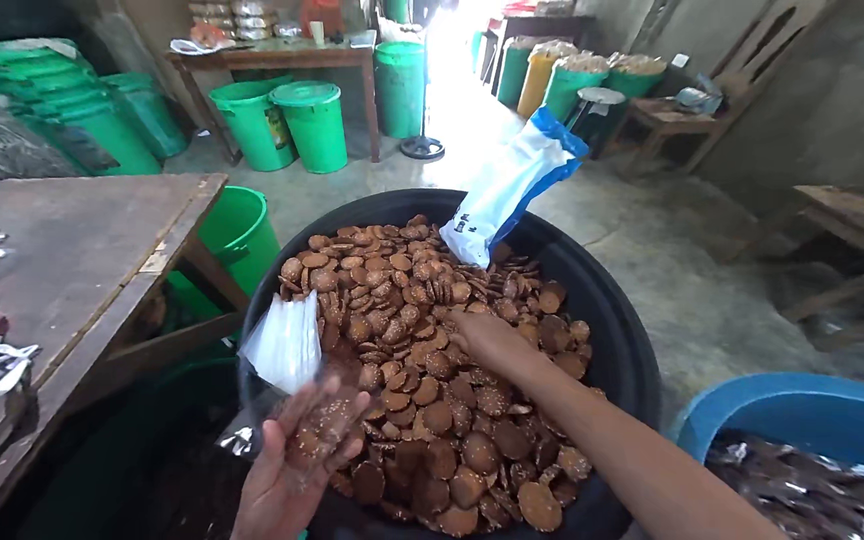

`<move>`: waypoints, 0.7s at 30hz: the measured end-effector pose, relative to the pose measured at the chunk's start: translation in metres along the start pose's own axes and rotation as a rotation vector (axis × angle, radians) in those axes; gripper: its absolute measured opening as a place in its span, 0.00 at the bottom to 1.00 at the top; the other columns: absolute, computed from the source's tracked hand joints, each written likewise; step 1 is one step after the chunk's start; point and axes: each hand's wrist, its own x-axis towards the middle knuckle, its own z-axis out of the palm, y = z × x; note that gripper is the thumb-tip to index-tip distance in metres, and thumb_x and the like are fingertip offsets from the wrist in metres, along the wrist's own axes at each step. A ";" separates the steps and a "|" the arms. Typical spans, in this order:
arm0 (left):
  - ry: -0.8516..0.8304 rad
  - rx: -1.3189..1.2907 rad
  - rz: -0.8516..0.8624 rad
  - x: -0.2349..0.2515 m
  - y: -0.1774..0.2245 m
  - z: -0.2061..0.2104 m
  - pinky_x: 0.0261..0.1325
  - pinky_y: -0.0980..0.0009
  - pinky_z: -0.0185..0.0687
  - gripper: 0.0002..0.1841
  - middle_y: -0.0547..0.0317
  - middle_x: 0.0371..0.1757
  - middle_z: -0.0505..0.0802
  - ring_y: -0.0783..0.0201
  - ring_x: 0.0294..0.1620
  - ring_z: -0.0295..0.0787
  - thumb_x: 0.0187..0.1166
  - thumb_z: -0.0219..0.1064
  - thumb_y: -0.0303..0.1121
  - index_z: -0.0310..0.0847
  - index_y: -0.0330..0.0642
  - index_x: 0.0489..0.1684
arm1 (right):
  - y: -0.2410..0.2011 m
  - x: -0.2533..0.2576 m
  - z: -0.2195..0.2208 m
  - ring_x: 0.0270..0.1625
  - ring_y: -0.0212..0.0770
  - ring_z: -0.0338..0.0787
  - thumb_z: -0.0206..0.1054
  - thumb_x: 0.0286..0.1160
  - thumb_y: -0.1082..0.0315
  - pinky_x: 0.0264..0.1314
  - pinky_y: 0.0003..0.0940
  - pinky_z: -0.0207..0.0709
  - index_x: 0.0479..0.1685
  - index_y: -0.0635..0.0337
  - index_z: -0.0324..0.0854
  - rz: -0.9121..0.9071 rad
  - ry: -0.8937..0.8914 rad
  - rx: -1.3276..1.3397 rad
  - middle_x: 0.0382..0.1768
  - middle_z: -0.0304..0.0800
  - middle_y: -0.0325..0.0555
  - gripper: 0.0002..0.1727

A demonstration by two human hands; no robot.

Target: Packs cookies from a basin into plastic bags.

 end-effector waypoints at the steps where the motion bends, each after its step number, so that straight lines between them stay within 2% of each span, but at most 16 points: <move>1: 0.030 0.002 -0.028 0.001 0.000 0.001 0.67 0.56 0.88 0.26 0.52 0.78 0.84 0.50 0.76 0.84 0.85 0.56 0.54 0.83 0.55 0.75 | 0.005 -0.005 -0.002 0.75 0.63 0.82 0.54 0.92 0.61 0.78 0.60 0.71 0.82 0.65 0.68 -0.027 0.047 0.172 0.70 0.81 0.68 0.25; 2: 0.057 0.009 -0.052 0.002 0.000 0.001 0.67 0.56 0.88 0.27 0.50 0.78 0.84 0.49 0.75 0.84 0.85 0.56 0.55 0.81 0.55 0.77 | 0.011 -0.012 -0.002 0.73 0.55 0.83 0.55 0.92 0.65 0.78 0.50 0.74 0.79 0.68 0.70 -0.060 0.121 0.441 0.70 0.81 0.65 0.23; 3: 0.069 0.021 -0.068 0.003 -0.002 0.000 0.68 0.56 0.88 0.26 0.48 0.78 0.83 0.48 0.75 0.84 0.85 0.59 0.52 0.79 0.54 0.79 | 0.014 -0.019 0.001 0.65 0.44 0.88 0.54 0.91 0.69 0.70 0.39 0.82 0.75 0.70 0.72 -0.091 0.190 0.789 0.66 0.83 0.58 0.20; 4: 0.054 0.039 -0.086 0.004 -0.003 -0.001 0.69 0.56 0.87 0.26 0.47 0.79 0.82 0.48 0.76 0.82 0.84 0.62 0.47 0.76 0.54 0.82 | 0.013 -0.027 0.003 0.56 0.39 0.91 0.52 0.91 0.73 0.60 0.34 0.87 0.72 0.70 0.72 -0.100 0.222 1.165 0.59 0.86 0.52 0.17; 5: 0.035 0.046 -0.107 0.007 -0.006 0.000 0.69 0.57 0.87 0.27 0.48 0.80 0.81 0.48 0.77 0.81 0.83 0.66 0.42 0.74 0.55 0.83 | 0.010 -0.037 0.004 0.52 0.39 0.93 0.49 0.90 0.76 0.57 0.35 0.89 0.71 0.70 0.71 -0.105 0.220 1.485 0.56 0.87 0.50 0.17; 7: 0.008 0.045 -0.152 0.017 -0.016 0.011 0.67 0.59 0.89 0.28 0.48 0.80 0.81 0.48 0.76 0.82 0.80 0.70 0.39 0.75 0.56 0.83 | 0.003 -0.061 0.005 0.51 0.40 0.93 0.48 0.84 0.81 0.59 0.37 0.90 0.71 0.68 0.69 -0.141 0.178 1.799 0.54 0.87 0.49 0.19; 8: -0.005 0.037 -0.172 0.023 -0.021 0.017 0.66 0.59 0.89 0.29 0.49 0.80 0.81 0.49 0.76 0.83 0.79 0.71 0.39 0.76 0.55 0.82 | 0.000 -0.073 0.006 0.50 0.40 0.94 0.51 0.76 0.83 0.59 0.36 0.91 0.66 0.66 0.70 -0.169 0.173 1.838 0.51 0.88 0.48 0.20; 10: -0.058 0.017 -0.198 0.035 -0.031 0.027 0.65 0.59 0.90 0.28 0.49 0.80 0.81 0.49 0.75 0.84 0.80 0.70 0.40 0.75 0.52 0.82 | -0.002 -0.093 0.010 0.47 0.39 0.96 0.66 0.61 0.82 0.55 0.36 0.92 0.60 0.65 0.75 -0.278 0.205 1.772 0.48 0.93 0.46 0.22; 11: -0.086 0.026 -0.211 0.040 -0.034 0.031 0.64 0.59 0.91 0.29 0.50 0.81 0.81 0.50 0.74 0.85 0.80 0.69 0.41 0.75 0.51 0.83 | -0.001 -0.100 0.012 0.49 0.38 0.96 0.75 0.58 0.77 0.55 0.35 0.92 0.59 0.65 0.80 -0.363 0.234 1.662 0.52 0.94 0.45 0.24; 12: -0.120 0.056 -0.227 0.044 -0.035 0.034 0.62 0.61 0.91 0.29 0.52 0.80 0.81 0.53 0.71 0.87 0.81 0.69 0.42 0.74 0.50 0.83 | 0.003 -0.105 0.013 0.56 0.35 0.94 0.77 0.59 0.72 0.58 0.33 0.90 0.59 0.63 0.85 -0.454 0.276 1.492 0.61 0.92 0.43 0.23; 13: -0.155 0.107 -0.243 0.046 -0.036 0.038 0.59 0.62 0.92 0.29 0.55 0.79 0.82 0.56 0.68 0.89 0.80 0.69 0.45 0.74 0.50 0.83 | 0.006 -0.107 0.013 0.63 0.32 0.89 0.75 0.62 0.69 0.62 0.29 0.87 0.57 0.60 0.87 -0.520 0.327 1.298 0.70 0.85 0.41 0.20; 14: -0.192 0.168 -0.263 0.047 -0.037 0.041 0.57 0.63 0.93 0.29 0.60 0.79 0.83 0.60 0.66 0.90 0.80 0.69 0.47 0.75 0.52 0.82 | 0.009 -0.108 0.013 0.67 0.32 0.86 0.74 0.63 0.68 0.64 0.27 0.86 0.55 0.57 0.88 -0.559 0.368 1.178 0.74 0.81 0.42 0.17; 16: -0.239 0.247 -0.299 0.047 -0.039 0.047 0.57 0.63 0.93 0.29 0.65 0.75 0.85 0.65 0.64 0.90 0.78 0.71 0.47 0.77 0.56 0.80 | 0.009 -0.110 0.013 0.69 0.35 0.85 0.75 0.66 0.66 0.66 0.29 0.85 0.54 0.56 0.91 -0.627 0.377 1.190 0.75 0.81 0.45 0.16; 18: -0.205 0.256 -0.309 0.044 -0.044 0.054 0.58 0.64 0.92 0.27 0.69 0.69 0.90 0.68 0.61 0.92 0.76 0.74 0.45 0.78 0.59 0.77 | 0.005 -0.108 0.017 0.72 0.37 0.85 0.76 0.72 0.60 0.71 0.34 0.84 0.59 0.55 0.90 -0.754 0.328 1.284 0.77 0.80 0.45 0.18; 19: -0.175 0.246 -0.307 0.042 -0.046 0.058 0.57 0.64 0.92 0.26 0.69 0.65 0.92 0.68 0.59 0.92 0.74 0.75 0.44 0.79 0.59 0.74 | 0.002 -0.107 0.018 0.77 0.38 0.82 0.72 0.77 0.56 0.76 0.36 0.81 0.64 0.53 0.89 -0.826 0.303 1.258 0.80 0.77 0.44 0.20; 21: -0.159 0.215 -0.303 0.040 -0.048 0.065 0.58 0.65 0.93 0.24 0.69 0.60 0.94 0.68 0.56 0.94 0.74 0.75 0.42 0.82 0.59 0.71 | 0.002 -0.108 0.011 0.84 0.39 0.74 0.60 0.88 0.51 0.83 0.38 0.74 0.75 0.52 0.82 -0.942 0.223 1.014 0.85 0.70 0.45 0.24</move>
